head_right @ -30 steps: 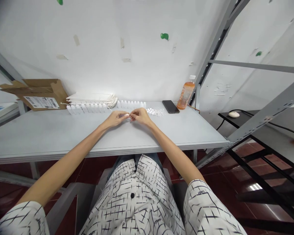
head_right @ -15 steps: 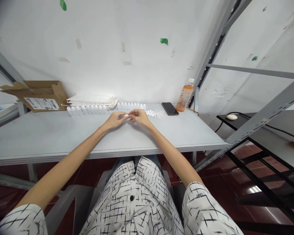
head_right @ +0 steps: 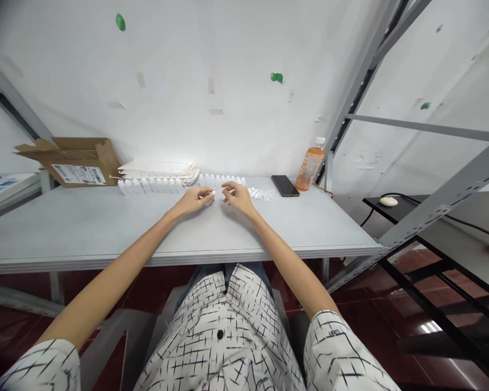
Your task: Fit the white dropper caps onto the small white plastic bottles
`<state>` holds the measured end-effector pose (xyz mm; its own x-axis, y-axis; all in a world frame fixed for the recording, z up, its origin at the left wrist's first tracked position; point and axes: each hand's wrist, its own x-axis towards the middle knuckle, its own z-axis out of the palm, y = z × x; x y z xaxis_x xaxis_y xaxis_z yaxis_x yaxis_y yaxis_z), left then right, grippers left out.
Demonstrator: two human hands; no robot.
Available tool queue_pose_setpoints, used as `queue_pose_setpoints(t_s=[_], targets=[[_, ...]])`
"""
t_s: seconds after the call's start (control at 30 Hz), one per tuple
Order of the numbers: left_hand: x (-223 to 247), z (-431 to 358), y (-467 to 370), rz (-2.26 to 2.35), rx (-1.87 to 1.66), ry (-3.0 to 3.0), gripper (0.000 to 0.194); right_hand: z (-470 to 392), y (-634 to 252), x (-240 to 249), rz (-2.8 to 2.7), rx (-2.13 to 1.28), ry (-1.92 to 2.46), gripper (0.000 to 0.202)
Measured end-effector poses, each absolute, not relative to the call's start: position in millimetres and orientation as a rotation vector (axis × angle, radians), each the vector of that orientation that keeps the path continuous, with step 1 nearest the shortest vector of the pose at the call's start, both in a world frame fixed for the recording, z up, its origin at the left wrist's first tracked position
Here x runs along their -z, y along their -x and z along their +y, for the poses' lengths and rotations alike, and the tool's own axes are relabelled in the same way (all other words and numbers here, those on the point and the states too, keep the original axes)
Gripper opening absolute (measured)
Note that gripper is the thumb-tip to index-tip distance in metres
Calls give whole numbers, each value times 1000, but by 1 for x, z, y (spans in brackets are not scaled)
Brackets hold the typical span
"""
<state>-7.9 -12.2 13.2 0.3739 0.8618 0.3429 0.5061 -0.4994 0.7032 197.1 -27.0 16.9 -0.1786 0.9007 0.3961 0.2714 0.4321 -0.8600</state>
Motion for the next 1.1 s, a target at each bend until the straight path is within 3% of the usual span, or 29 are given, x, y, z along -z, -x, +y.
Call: queue_pose_setpoints(t_s=[0.27, 0.47, 0.67, 0.9, 1.1], targets=[[-18, -6, 28, 1308, -1040, -2106, 45, -27, -204, -18, -1963, -310, 1234, 19], [-18, -23, 66, 1359, -1119, -2057, 42, -28, -206, -18, -2056, -178, 1259, 20], [-14, -40, 135, 1555, -1343, -1668, 57, -29, -206, -19, -2141, -116, 1288, 22], [-21, -48, 188, 2142, -1333, -1583, 22, -29, -207, -18, -2190, -91, 1324, 23], [-22, -43, 204, 2378, -1225, -1608, 13, -29, -207, -18, -2203, -83, 1336, 24]])
